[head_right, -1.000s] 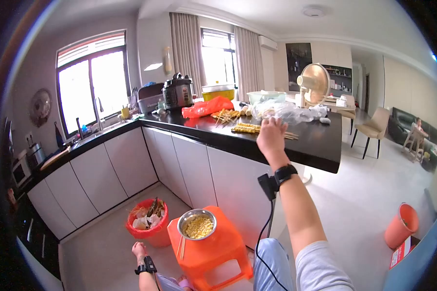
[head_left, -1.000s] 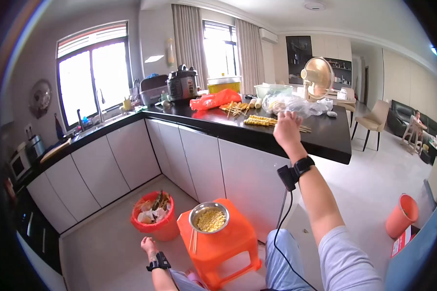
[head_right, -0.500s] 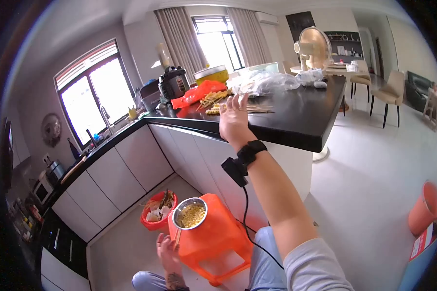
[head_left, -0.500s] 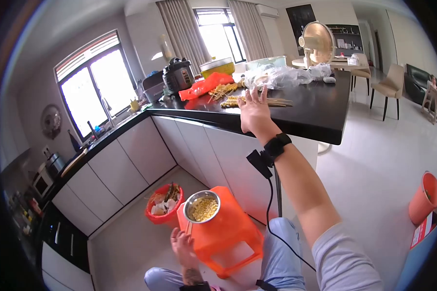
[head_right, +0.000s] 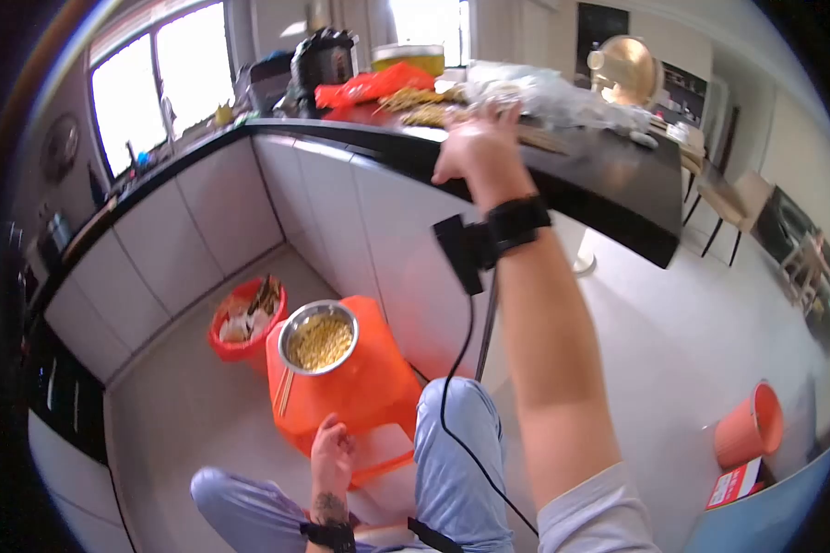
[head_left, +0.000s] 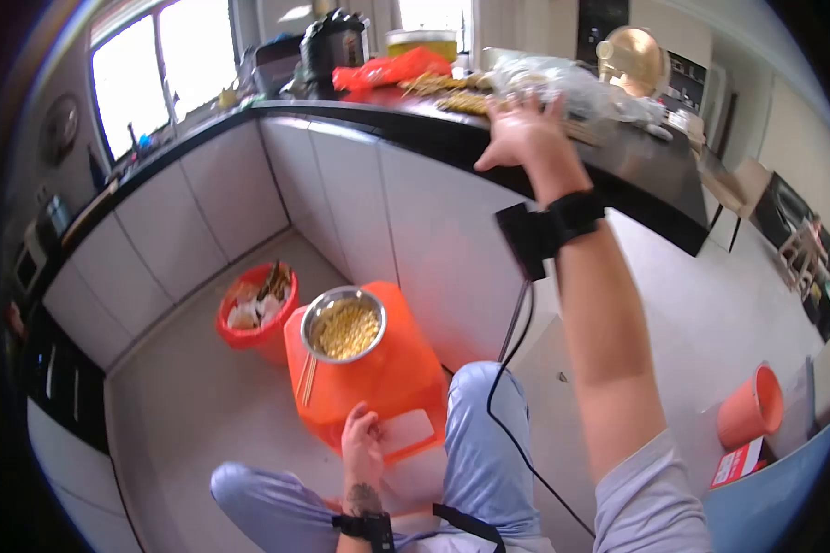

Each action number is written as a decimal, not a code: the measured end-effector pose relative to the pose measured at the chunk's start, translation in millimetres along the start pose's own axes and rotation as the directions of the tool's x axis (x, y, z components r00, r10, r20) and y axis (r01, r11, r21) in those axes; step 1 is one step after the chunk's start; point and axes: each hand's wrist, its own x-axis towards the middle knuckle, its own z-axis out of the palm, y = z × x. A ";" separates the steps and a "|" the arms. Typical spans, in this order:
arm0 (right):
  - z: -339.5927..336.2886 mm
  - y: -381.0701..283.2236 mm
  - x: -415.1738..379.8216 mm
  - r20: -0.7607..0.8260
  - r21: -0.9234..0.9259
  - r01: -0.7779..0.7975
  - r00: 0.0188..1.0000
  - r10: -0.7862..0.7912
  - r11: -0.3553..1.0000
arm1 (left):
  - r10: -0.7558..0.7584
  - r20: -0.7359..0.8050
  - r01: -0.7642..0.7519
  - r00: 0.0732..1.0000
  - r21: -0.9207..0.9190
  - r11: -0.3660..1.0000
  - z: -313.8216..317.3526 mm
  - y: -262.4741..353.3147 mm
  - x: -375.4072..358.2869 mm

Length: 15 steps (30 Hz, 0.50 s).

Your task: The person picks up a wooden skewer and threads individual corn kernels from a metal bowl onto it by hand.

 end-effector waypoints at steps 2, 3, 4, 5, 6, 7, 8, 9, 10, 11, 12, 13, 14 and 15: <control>0.8 0.8 3.5 -0.015 -0.026 -0.026 1.000 0.025 0.999 | 0.026 0.013 -0.026 1.000 -0.049 0.998 -0.4 6.9 0.0; 2.3 0.6 4.6 -0.035 -0.050 -0.045 0.998 0.043 0.998 | 0.031 0.009 -0.031 0.999 -0.056 0.998 2.3 11.8 -3.6; 4.9 1.4 5.7 -0.060 -0.063 -0.054 0.997 0.050 0.997 | 0.041 0.005 -0.040 0.999 -0.065 0.997 5.2 16.9 -5.3; 6.2 2.4 6.6 -0.088 -0.078 -0.058 0.995 0.052 0.995 | 0.044 0.016 -0.042 0.999 -0.078 0.996 5.5 17.5 -5.1; 7.0 4.0 6.7 -0.137 -0.089 -0.059 0.989 0.046 0.994 | 0.050 0.029 -0.047 0.998 -0.087 0.995 5.4 19.0 -5.0; 8.2 4.7 5.6 -0.188 -0.089 -0.065 0.981 0.047 0.994 | 0.054 -0.016 -0.056 0.998 -0.114 0.992 6.5 23.0 -4.8; 7.2 4.6 4.3 -0.240 -0.100 -0.090 0.969 0.064 0.991 | 0.096 0.015 -0.095 0.995 -0.021 0.995 10.3 26.7 -7.0; 7.6 3.3 4.1 -0.294 -0.101 -0.121 0.952 0.086 0.988 | 0.133 0.054 -0.137 0.990 0.079 0.987 12.9 31.5 -6.7; 10.2 1.5 4.1 -0.354 -0.085 -0.099 0.933 0.063 0.991 | 0.138 0.019 -0.139 0.990 0.070 0.988 13.5 35.9 -5.6; 16.3 -1.9 2.8 -0.414 -0.064 -0.084 0.909 0.050 0.994 | 0.320 0.031 -0.316 0.947 0.257 0.913 13.2 40.1 -4.0; 20.5 -11.3 -0.6 -0.486 -0.121 -0.094 0.874 0.024 0.988 | 0.484 0.085 -0.471 0.871 0.425 0.773 14.2 45.3 4.7; 29.2 -23.6 -3.7 -0.487 -0.123 -0.074 0.874 0.005 0.990 | 0.491 0.066 -0.470 0.869 0.422 0.775 11.3 56.1 12.9; 45.2 -40.3 -7.4 -0.644 0.139 0.127 0.765 -0.008 0.982 | 0.675 0.098 -0.505 0.731 0.744 0.439 5.0 68.9 21.6; 63.8 -58.0 -15.6 -0.765 0.352 0.358 0.642 0.046 0.865 | 0.786 0.214 -0.374 0.580 0.927 0.024 -2.6 80.3 27.8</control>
